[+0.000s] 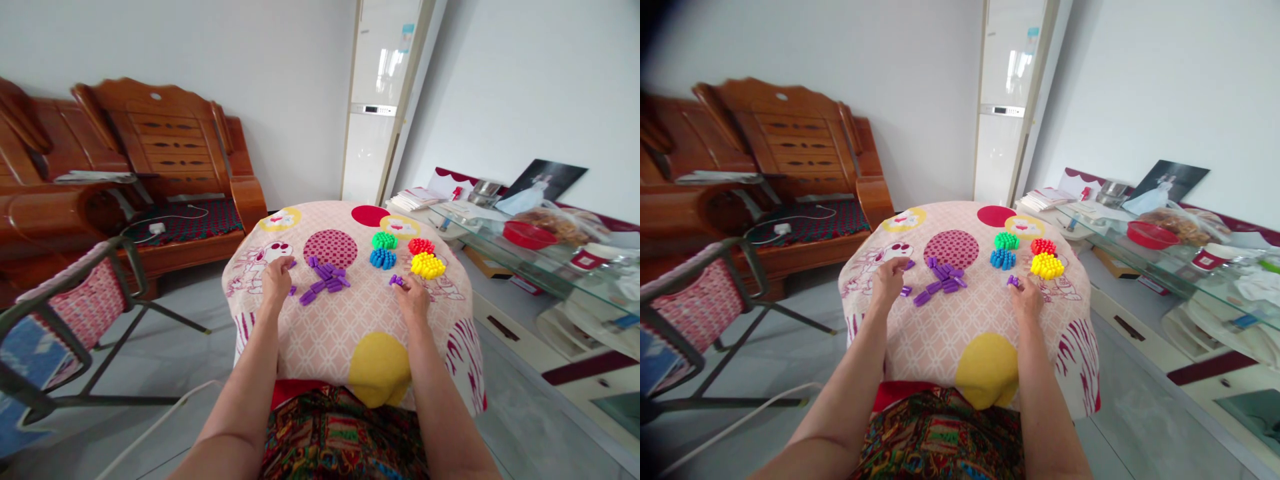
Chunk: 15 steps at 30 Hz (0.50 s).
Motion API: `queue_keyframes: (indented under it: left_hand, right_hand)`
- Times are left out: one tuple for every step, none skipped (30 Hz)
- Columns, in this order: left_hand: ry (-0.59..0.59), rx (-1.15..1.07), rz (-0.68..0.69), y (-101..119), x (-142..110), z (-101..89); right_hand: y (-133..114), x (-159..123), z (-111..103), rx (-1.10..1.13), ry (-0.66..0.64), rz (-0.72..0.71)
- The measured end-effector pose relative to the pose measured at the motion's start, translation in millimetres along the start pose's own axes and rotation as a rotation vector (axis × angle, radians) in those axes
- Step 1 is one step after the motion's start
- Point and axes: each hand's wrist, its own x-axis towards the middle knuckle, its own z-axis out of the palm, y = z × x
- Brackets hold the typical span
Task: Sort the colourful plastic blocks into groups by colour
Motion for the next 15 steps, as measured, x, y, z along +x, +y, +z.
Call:
queue_keyframes:
  left_hand:
    - [0.018, 0.003, -0.022, -5.5, 1.4, -4.2]
    - [0.041, 0.01, -0.043, -10.8, 2.8, -7.6]
    - [0.062, 0.022, -0.064, -15.6, 4.3, -10.0]
    - [0.08, 0.04, -0.084, -19.7, 6.2, -11.3]
    - [0.088, 0.064, -0.102, -23.0, 8.3, -11.4]
    - [0.084, 0.096, -0.12, -25.4, 10.8, -10.4]
    - [0.066, 0.13, -0.134, -26.9, 13.6, -8.4]
    - [0.037, 0.164, -0.143, -27.5, 16.6, -5.3]
    - [0.0, 0.195, -0.148, -27.2, 19.6, -1.6]
    - [-0.041, 0.222, -0.146, -26.2, 22.5, 2.5]
    - [-0.076, 0.246, -0.136, -24.6, 25.0, 6.7]
    - [-0.101, 0.269, -0.121, -22.7, 27.2, 10.5]
    - [-0.116, 0.292, -0.101, -20.7, 28.9, 13.5]
    - [-0.125, 0.314, -0.08, -18.8, 30.0, 15.4]
    - [-0.133, 0.335, -0.064, -17.1, 30.6, 16.1]
  right_hand:
    - [0.5, 0.0, 0.3, 0.003, 0.0, 0.0]
    - [0.8, 0.0, 0.6, 0.005, 0.002, 0.003]
    - [1.1, 0.1, 1.0, 0.006, 0.004, 0.008]
    - [1.2, 0.2, 1.3, 0.008, 0.007, 0.013]
    - [1.3, 0.3, 1.6, 0.012, 0.008, 0.017]
    - [1.3, 0.5, 1.8, 0.017, 0.007, 0.022]
    - [1.2, 0.6, 1.8, 0.022, 0.003, 0.025]
    - [1.1, 0.8, 1.8, 0.027, -0.001, 0.027]
    - [0.9, 0.8, 1.6, 0.03, -0.005, 0.028]
    - [0.8, 0.8, 1.4, 0.032, -0.005, 0.026]
    - [0.6, 0.7, 1.1, 0.035, -0.001, 0.019]
    - [0.6, 0.6, 0.8, 0.042, 0.009, 0.004]
    - [0.6, 0.4, 0.5, 0.048, 0.022, -0.015]
    - [0.9, 0.4, 0.2, 0.053, 0.036, -0.037]
    - [1.3, 0.6, -0.1, 0.053, 0.049, -0.058]
